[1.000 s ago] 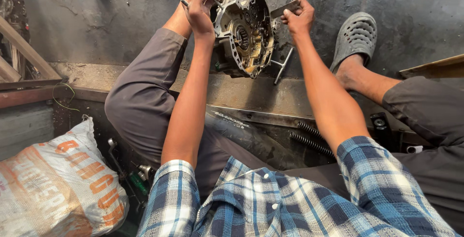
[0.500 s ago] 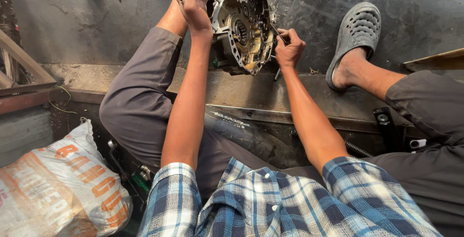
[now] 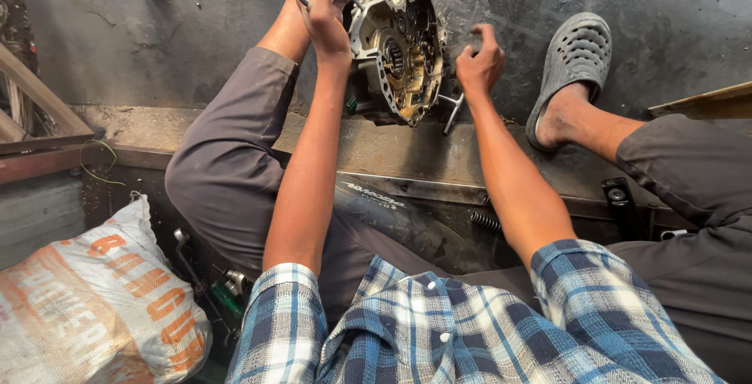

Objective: The person inserts internal metal components into an engine casing, handling small parts and using a metal tool to adjust elements within the assembly.

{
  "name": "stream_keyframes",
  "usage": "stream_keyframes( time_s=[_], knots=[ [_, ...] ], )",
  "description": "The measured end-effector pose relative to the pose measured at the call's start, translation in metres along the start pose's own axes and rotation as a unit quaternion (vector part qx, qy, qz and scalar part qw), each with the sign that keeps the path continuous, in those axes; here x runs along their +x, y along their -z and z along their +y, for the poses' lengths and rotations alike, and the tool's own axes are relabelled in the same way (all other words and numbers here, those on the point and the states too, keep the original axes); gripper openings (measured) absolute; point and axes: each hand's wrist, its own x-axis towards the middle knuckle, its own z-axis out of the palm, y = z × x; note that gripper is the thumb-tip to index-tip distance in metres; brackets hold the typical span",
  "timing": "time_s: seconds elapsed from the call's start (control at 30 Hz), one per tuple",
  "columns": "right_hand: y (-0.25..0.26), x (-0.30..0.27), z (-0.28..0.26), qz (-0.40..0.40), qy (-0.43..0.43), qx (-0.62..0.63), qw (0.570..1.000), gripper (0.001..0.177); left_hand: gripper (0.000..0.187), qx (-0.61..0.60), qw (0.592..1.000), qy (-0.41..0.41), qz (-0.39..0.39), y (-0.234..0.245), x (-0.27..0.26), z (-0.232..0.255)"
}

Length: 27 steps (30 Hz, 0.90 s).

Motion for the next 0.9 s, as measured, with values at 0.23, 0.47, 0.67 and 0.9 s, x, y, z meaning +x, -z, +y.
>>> stream_keyframes(
  time_s=[0.23,0.47,0.67,0.9],
  knots=[
    [-0.009,0.026,0.014,-0.164,0.165,-0.04,0.972,0.025,0.01,-0.011,1.0,0.008,-0.009,0.0,-0.001,0.005],
    [-0.005,0.03,0.009,-0.245,0.125,-0.038,0.961,0.017,0.014,0.006,1.0,0.001,-0.024,-0.001,0.0,0.004],
    [-0.006,0.027,0.007,-0.204,0.191,-0.047,0.959,0.015,0.018,-0.013,1.0,0.025,-0.003,-0.003,0.003,0.0],
    [-0.017,0.03,0.01,-0.227,0.16,-0.06,0.959,0.014,0.018,0.001,1.0,0.006,-0.006,-0.004,0.002,0.001]
  ],
)
